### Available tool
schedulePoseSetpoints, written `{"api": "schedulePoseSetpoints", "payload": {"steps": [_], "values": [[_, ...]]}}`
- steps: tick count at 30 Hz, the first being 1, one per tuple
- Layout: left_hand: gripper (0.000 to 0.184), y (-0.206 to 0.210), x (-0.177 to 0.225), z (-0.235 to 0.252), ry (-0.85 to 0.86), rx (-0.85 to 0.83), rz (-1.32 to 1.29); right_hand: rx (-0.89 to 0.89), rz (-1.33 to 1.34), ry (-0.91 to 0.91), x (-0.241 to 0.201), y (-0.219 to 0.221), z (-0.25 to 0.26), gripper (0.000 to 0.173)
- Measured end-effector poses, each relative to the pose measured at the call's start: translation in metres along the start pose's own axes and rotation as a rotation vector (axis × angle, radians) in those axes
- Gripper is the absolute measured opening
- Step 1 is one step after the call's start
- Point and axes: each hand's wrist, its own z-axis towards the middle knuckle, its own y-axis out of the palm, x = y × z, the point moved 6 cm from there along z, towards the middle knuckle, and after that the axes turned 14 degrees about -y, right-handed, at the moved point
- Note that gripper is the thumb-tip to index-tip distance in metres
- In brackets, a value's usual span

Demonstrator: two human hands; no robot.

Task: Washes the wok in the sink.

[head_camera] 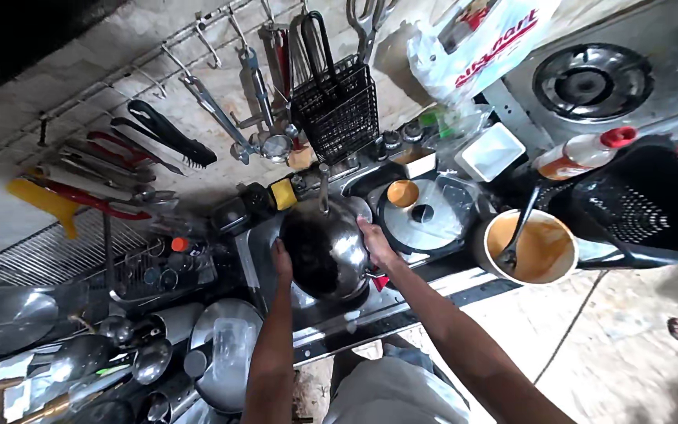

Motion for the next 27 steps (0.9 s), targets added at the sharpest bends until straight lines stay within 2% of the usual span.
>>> {"api": "schedulePoseSetpoints", "payload": {"steps": [7, 9, 12, 16, 19, 21, 23, 27], "values": [[0.049, 0.050, 0.107, -0.043, 0.500, -0.146, 0.253, -0.096, -0.140, 0.027, -0.002, 0.012, 0.006, 0.062], [0.048, 0.067, 0.123, -0.056, 0.628, -0.132, 0.336, -0.086, -0.145, 0.039, -0.001, 0.010, 0.006, 0.063], [0.052, 0.082, 0.124, -0.073, 0.664, -0.023, 0.455, -0.079, -0.133, 0.051, -0.002, 0.010, 0.006, 0.063], [0.063, 0.090, 0.106, -0.146, 0.731, 0.073, 0.565, -0.076, -0.110, 0.033, -0.001, 0.009, 0.007, 0.062], [0.058, 0.104, 0.063, -0.199, 0.868, 0.067, 0.752, -0.074, -0.123, 0.042, -0.001, 0.009, 0.005, 0.064], [0.052, 0.100, 0.032, -0.208, 0.959, 0.065, 0.722, -0.068, -0.143, 0.056, 0.000, 0.008, 0.004, 0.065], [0.055, 0.090, 0.003, -0.207, 0.991, 0.052, 0.661, -0.050, -0.147, 0.065, -0.001, 0.007, 0.003, 0.064], [0.079, 0.068, -0.055, -0.193, 0.913, 0.094, 0.544, -0.045, -0.141, 0.065, -0.002, 0.008, 0.002, 0.062]]}}
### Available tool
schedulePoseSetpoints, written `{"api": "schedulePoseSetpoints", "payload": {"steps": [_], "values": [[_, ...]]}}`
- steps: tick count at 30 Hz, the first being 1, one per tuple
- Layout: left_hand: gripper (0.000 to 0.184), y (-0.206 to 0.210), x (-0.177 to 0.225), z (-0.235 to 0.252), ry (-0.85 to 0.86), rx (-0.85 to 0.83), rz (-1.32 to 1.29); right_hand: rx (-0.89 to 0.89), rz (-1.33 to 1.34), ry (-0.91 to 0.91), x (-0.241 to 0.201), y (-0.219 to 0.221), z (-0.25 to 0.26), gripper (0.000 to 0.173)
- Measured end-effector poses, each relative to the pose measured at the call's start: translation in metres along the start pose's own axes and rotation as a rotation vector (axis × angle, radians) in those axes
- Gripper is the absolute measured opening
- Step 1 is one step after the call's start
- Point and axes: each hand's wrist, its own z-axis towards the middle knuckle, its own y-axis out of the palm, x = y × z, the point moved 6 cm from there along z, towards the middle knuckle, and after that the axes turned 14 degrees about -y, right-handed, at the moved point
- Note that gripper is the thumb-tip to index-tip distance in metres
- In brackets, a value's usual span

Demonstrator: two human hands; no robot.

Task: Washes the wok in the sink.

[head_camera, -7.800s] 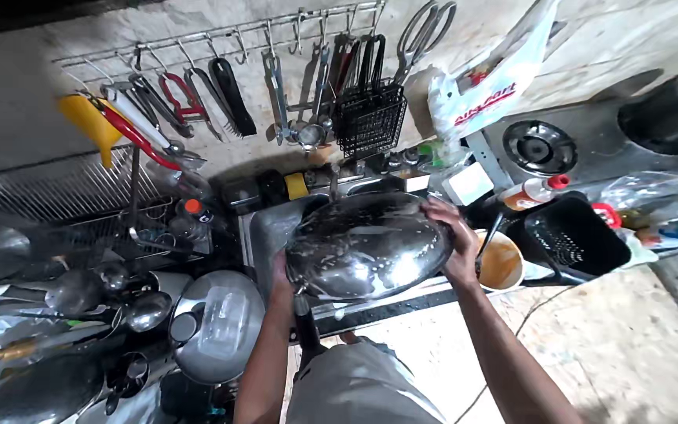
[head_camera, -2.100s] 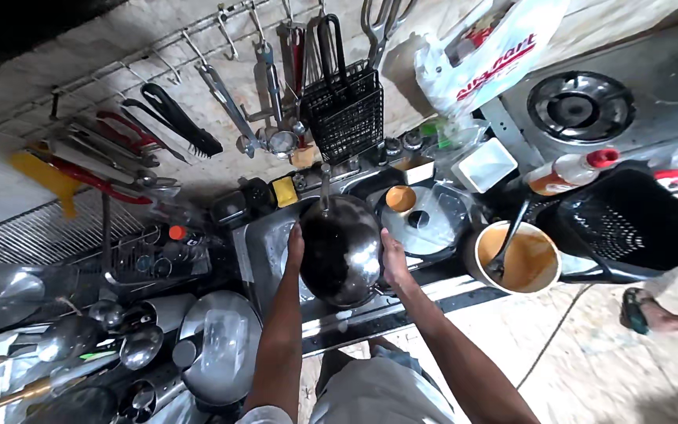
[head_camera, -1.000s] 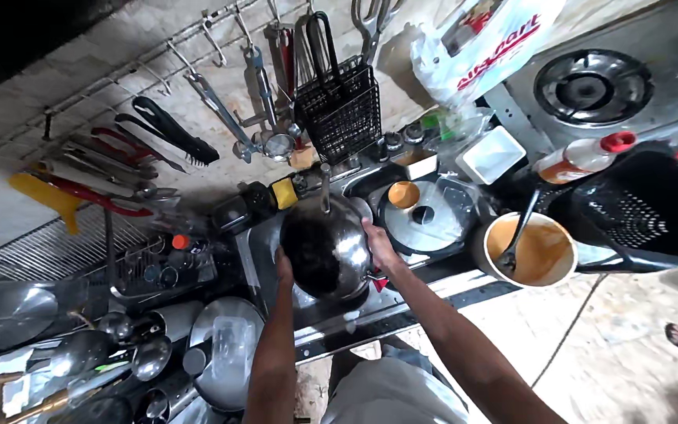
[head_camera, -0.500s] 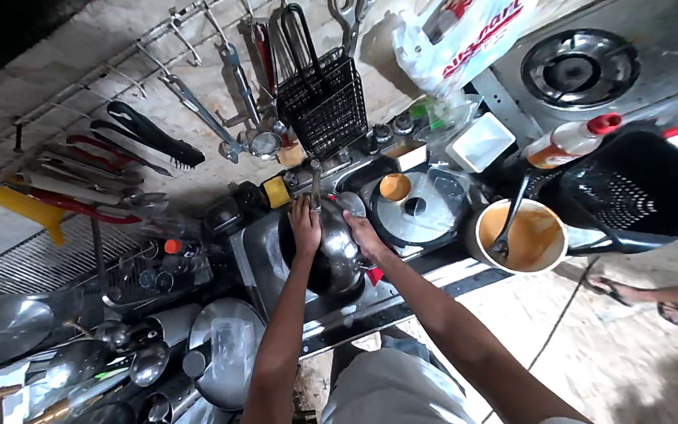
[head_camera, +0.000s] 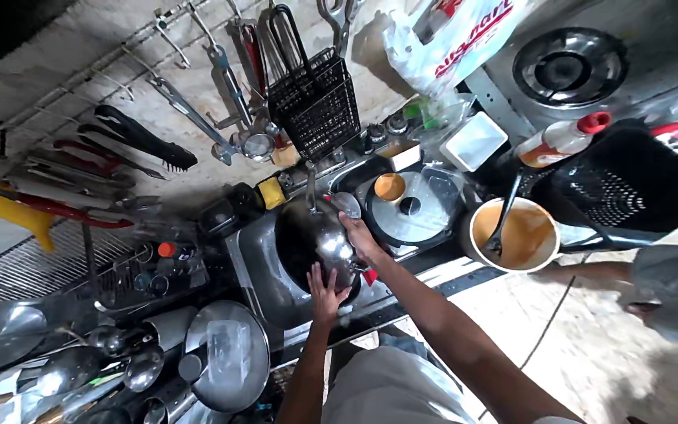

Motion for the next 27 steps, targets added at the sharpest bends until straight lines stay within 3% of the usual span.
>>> {"api": "schedulePoseSetpoints", "payload": {"steps": [4, 6, 8, 10, 12, 14, 16, 19, 27], "values": [[0.120, -0.002, -0.034, -0.011, -0.271, -0.079, -0.180, 0.021, -0.002, -0.009, -0.001, -0.002, -0.002, 0.063], [0.128, -0.008, -0.042, -0.009, -0.373, -0.071, -0.326, 0.030, 0.017, -0.007, -0.003, -0.002, -0.004, 0.062], [0.105, -0.011, -0.056, -0.015, -0.601, -0.065, -0.482, 0.038, 0.031, -0.005, -0.002, -0.002, -0.007, 0.062], [0.075, -0.007, -0.074, -0.015, -0.965, -0.022, -0.675, 0.060, 0.051, -0.012, 0.001, -0.002, -0.009, 0.062], [0.067, 0.003, -0.087, -0.014, -1.243, 0.006, -0.872, 0.095, 0.097, -0.030, 0.003, -0.004, -0.015, 0.059], [0.072, 0.016, -0.091, -0.012, -1.415, -0.002, -1.135, 0.114, 0.140, -0.056, 0.000, -0.004, -0.024, 0.056], [0.072, 0.026, -0.094, -0.006, -1.468, -0.031, -1.337, 0.141, 0.168, -0.084, -0.009, -0.007, -0.032, 0.053], [0.068, 0.022, -0.099, 0.013, -1.453, -0.089, -1.442, 0.191, 0.177, -0.065, -0.015, -0.017, -0.044, 0.052], [0.056, 0.003, -0.134, 0.066, -1.279, -0.398, -1.250, 0.277, 0.296, 0.036, -0.028, -0.046, -0.082, 0.052]]}}
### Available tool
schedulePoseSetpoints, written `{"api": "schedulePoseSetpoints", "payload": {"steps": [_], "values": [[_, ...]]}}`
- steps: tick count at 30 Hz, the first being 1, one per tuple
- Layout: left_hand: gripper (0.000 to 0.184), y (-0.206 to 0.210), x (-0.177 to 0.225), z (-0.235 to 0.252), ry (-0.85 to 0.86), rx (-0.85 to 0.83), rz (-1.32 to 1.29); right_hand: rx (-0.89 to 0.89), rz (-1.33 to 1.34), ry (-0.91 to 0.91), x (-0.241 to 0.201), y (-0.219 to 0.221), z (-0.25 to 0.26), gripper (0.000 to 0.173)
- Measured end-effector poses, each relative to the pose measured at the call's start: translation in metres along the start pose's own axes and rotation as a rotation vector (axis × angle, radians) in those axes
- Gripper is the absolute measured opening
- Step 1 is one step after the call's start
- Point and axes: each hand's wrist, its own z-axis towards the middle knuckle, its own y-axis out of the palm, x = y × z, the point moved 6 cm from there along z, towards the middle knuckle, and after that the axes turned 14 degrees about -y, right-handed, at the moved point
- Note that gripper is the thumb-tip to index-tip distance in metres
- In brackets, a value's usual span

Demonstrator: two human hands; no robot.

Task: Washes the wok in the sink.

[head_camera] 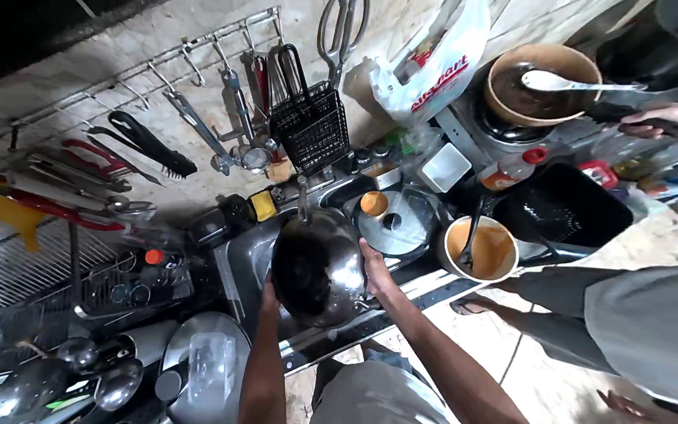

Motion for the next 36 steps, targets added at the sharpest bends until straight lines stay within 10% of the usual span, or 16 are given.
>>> {"api": "schedulePoseSetpoints", "payload": {"steps": [23, 36], "values": [[0.050, 0.104, 0.020, -0.048, -0.146, -0.303, -0.001, 0.233, 0.034, -0.201, -0.116, -0.041, -0.068, 0.047], [0.048, 0.116, -0.016, -0.105, -0.260, -0.481, -0.222, -0.045, -0.201, -0.267, -0.187, -0.048, -0.099, 0.046]]}}
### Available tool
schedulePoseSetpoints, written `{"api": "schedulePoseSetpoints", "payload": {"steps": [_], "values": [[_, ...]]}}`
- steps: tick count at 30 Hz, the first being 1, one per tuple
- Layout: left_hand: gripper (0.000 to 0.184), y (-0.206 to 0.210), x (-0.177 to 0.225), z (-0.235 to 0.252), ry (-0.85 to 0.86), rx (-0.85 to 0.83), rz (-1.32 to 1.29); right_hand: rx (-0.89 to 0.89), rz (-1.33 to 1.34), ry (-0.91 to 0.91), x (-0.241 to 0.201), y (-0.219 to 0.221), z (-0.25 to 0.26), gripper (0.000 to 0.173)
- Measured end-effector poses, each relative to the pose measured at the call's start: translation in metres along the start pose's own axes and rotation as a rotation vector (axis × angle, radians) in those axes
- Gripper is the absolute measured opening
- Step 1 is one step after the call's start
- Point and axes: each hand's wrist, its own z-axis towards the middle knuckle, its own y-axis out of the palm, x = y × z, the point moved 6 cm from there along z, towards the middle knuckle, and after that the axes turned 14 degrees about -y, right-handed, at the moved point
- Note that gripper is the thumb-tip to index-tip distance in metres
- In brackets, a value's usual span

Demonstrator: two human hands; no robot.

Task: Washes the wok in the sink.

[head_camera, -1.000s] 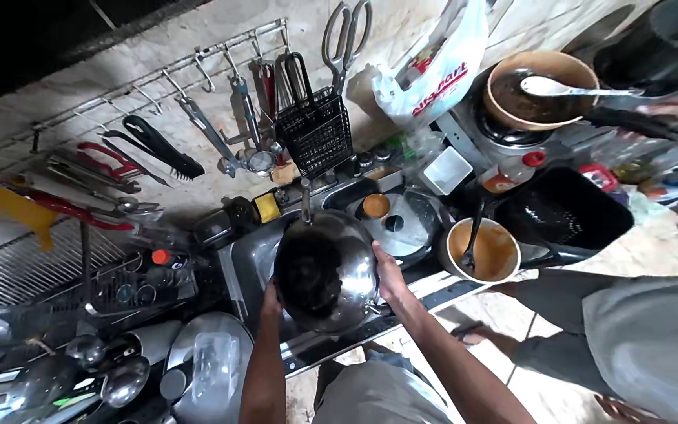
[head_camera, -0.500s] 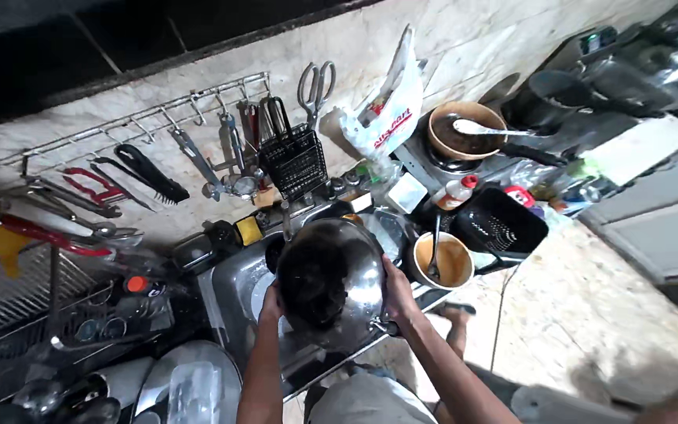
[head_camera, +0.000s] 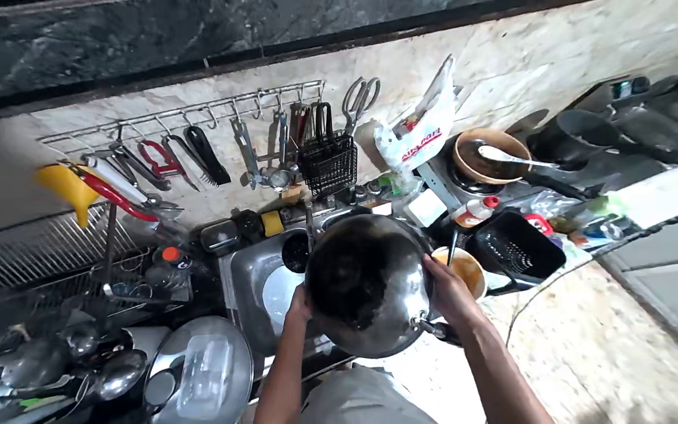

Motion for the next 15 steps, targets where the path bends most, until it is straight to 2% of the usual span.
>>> {"api": "schedulePoseSetpoints", "payload": {"steps": [4, 6, 9, 13, 15], "values": [[0.049, -0.015, -0.030, -0.029, 0.017, -0.012, -0.087, -0.411, -0.255, -0.013, -0.020, 0.007, -0.025, 0.065], [0.048, -0.022, -0.038, -0.044, 0.044, 0.004, -0.119, -0.602, -0.480, -0.015, -0.023, 0.007, -0.042, 0.065], [0.049, -0.028, -0.043, -0.055, 0.079, 0.007, -0.168, -0.892, -0.851, -0.103, -0.019, 0.002, -0.067, 0.076], [0.052, -0.031, -0.050, -0.063, 0.098, 0.039, -0.147, -1.009, -1.122, -0.315, -0.034, 0.004, -0.094, 0.080], [0.054, -0.029, -0.053, -0.064, 0.096, 0.037, -0.114, -0.960, -1.166, -0.543, -0.038, 0.004, -0.102, 0.074]]}}
